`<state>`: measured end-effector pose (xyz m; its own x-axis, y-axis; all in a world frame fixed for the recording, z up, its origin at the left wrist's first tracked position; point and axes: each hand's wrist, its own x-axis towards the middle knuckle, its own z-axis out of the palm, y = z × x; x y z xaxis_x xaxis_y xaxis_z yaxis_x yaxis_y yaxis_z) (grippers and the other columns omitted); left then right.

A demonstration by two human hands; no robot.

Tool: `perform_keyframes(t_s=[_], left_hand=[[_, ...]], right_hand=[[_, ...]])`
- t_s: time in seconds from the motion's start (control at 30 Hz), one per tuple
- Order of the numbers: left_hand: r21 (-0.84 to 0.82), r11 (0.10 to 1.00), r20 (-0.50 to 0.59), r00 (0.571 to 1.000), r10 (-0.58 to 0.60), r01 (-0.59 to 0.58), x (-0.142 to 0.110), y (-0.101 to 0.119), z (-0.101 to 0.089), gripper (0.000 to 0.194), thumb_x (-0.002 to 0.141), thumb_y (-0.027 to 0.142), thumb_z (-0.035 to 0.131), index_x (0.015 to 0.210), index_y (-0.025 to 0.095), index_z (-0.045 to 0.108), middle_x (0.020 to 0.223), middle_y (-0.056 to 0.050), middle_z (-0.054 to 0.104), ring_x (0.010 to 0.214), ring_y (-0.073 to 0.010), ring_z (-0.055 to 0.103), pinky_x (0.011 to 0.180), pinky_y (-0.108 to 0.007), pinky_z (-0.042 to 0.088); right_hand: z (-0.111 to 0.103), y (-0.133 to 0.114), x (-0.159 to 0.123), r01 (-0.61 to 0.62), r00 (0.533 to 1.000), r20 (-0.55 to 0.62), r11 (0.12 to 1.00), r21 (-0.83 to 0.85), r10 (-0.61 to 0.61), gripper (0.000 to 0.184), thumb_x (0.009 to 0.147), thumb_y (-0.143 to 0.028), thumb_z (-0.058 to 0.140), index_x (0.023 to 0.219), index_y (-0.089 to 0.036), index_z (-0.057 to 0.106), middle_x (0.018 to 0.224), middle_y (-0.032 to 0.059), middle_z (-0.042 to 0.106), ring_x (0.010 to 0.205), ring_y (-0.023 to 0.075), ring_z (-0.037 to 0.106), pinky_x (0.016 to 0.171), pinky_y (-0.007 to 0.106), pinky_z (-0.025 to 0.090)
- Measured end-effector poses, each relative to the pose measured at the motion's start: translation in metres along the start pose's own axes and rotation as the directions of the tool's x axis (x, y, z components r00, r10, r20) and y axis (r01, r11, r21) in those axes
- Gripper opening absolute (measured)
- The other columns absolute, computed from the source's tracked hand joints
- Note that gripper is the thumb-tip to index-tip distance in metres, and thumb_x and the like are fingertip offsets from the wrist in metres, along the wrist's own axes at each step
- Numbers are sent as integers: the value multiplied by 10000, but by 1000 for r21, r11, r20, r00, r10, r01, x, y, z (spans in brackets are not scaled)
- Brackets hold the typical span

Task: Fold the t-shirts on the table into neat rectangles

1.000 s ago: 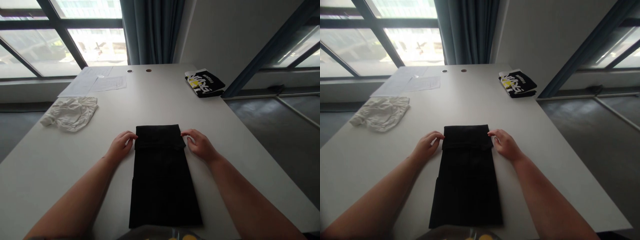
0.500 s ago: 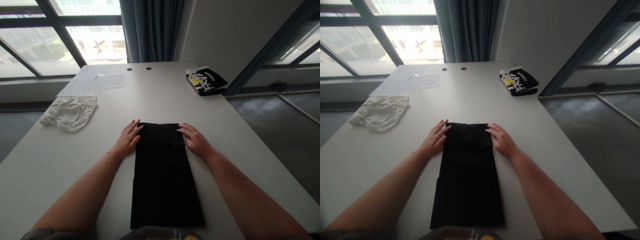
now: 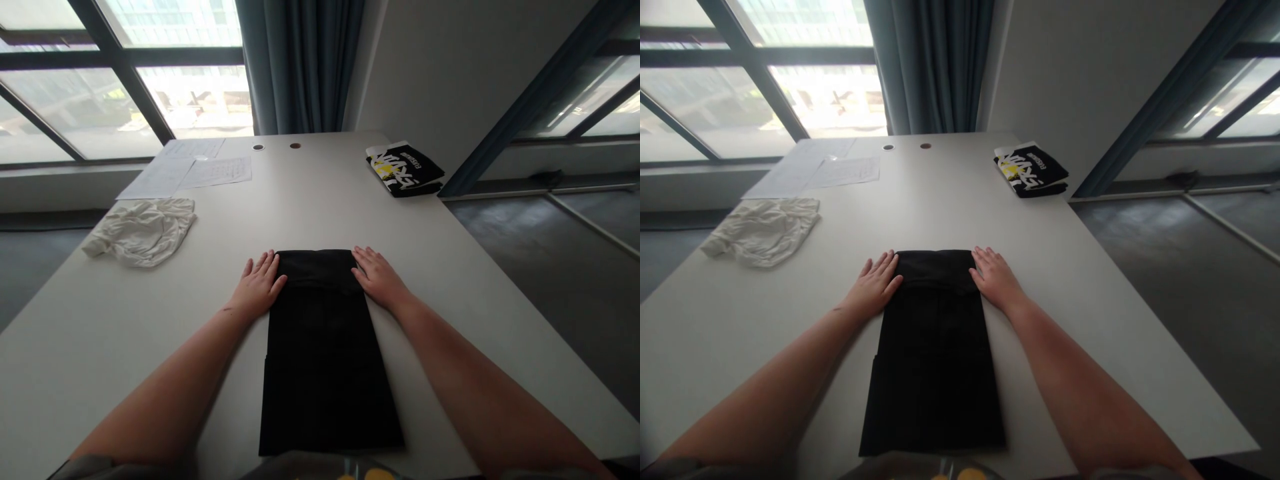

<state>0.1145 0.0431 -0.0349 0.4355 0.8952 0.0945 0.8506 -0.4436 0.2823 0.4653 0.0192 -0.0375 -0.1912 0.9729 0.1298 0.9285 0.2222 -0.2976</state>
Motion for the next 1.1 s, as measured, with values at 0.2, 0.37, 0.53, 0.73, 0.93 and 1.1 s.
perform_keyframes(t_s=[0.2, 0.37, 0.53, 0.73, 0.93, 1.1], left_hand=[[-67, 993, -47, 994, -100, 97, -3, -14, -4, 557, 1052, 433, 326, 1547, 226, 476, 1665, -89, 373, 1566, -300, 274, 1274, -561, 163], [-255, 966, -105, 992, -68, 39, 2, -20, -22, 455, 1047, 403, 306, 1196, 251, 708, 1375, -59, 673, 1312, -254, 572, 1198, -485, 340], [-350, 933, -112, 985, -133, 86, 4, -16, -31, 273, 971, 415, 482, 1034, 234, 676, 997, -44, 740, 954, -226, 669, 934, -377, 508], [-433, 894, -117, 977, -180, 113, 18, -8, -30, 403, 959, 405, 523, 1329, 254, 580, 1074, -32, 744, 943, -205, 679, 906, -348, 498], [-407, 898, -75, 974, -212, 165, 39, -5, -26, 328, 984, 396, 500, 1208, 276, 708, 992, -24, 755, 896, -206, 687, 853, -331, 505], [-360, 923, -83, 980, -179, 138, 40, -9, -22, 300, 893, 300, 635, 1171, 254, 738, 1014, -25, 756, 833, -188, 669, 876, -329, 522]], right_hand=[[2, 1, -6, -86, 996, -45, 994, -73, 83, 534, 1019, -422, 431, 1514, -245, 531, 1620, 107, 439, 1491, 384, 382, 1217, 636, 272], [-6, -3, -8, -4, 986, -166, 1000, -10, 3, 436, 971, -306, 482, 1351, -205, 670, 1431, 150, 616, 1361, 352, 510, 1160, 562, 372], [-21, -13, -10, -17, 965, -259, 993, 113, 46, 372, 930, -220, 486, 1202, -168, 734, 944, 108, 761, 896, 256, 673, 906, 381, 494], [-22, -19, -12, -85, 977, -158, 940, 329, 144, 328, 940, -370, 563, 1136, -189, 755, 689, 7, 687, 583, 154, 595, 672, 280, 451], [-18, -17, -10, -89, 979, -118, 867, 491, 167, 328, 887, -399, 647, 1127, -199, 747, 725, 1, 699, 594, 146, 588, 639, 270, 465], [-21, -19, -11, -64, 984, -124, 899, 432, 130, 231, 867, -370, 655, 992, -206, 760, 712, -2, 687, 605, 148, 604, 644, 268, 462]])
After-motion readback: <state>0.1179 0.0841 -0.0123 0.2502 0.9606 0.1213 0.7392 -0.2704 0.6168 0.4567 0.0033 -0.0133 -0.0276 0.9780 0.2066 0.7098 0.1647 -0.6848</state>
